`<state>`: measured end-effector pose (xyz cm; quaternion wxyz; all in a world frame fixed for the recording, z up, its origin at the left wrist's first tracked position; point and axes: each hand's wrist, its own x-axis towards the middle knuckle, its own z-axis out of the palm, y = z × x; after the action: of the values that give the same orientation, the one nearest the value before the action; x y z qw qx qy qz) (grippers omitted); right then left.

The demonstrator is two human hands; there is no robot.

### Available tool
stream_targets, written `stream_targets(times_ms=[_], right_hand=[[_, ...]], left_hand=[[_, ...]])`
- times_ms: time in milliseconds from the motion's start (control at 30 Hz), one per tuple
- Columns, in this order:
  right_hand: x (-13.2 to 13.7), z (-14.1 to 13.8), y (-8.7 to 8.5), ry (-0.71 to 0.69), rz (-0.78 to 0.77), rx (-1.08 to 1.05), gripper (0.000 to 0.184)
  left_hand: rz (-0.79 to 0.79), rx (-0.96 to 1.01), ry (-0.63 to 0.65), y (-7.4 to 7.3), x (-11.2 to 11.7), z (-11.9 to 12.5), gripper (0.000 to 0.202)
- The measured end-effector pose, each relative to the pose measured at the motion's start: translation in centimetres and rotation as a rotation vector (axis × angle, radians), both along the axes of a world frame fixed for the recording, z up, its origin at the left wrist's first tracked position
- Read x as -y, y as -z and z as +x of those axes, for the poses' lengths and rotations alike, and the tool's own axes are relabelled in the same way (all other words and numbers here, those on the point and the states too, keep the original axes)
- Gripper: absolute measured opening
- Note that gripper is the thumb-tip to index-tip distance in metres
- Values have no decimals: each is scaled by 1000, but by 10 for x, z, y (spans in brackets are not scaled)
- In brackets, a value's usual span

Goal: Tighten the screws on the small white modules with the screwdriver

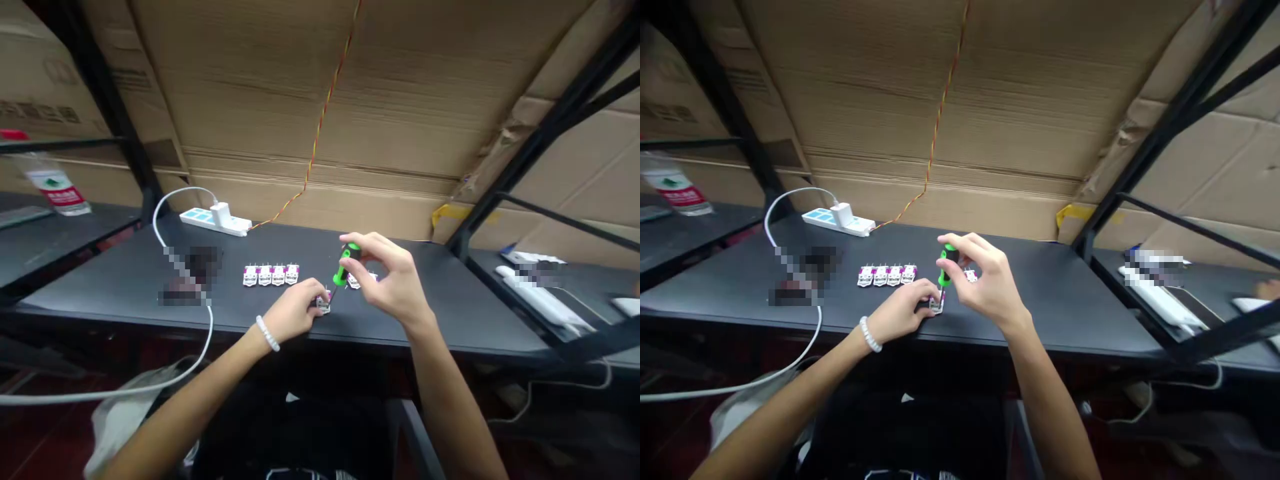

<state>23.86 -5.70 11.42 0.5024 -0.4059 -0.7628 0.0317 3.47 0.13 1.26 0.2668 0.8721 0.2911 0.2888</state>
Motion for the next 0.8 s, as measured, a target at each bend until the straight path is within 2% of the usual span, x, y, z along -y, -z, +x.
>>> stream_targets(times_ms=[333,500,600,700,800], right_hand=[[-2,-4,0,2,41,-6,25],[0,-1,3,17,91,4,27],[5,7,9,73,155,-63,29],[12,21,19,137,158,-232,32],[19,33,28,161,167,-303,33]], left_hand=[[-17,2,-9,2,0,1,25],[18,-52,-12,-2,-1,0,24],[91,-151,-49,-8,-12,-1,23],[136,-247,-92,-16,-31,-1,23],[152,-306,-96,-23,-46,-4,29]])
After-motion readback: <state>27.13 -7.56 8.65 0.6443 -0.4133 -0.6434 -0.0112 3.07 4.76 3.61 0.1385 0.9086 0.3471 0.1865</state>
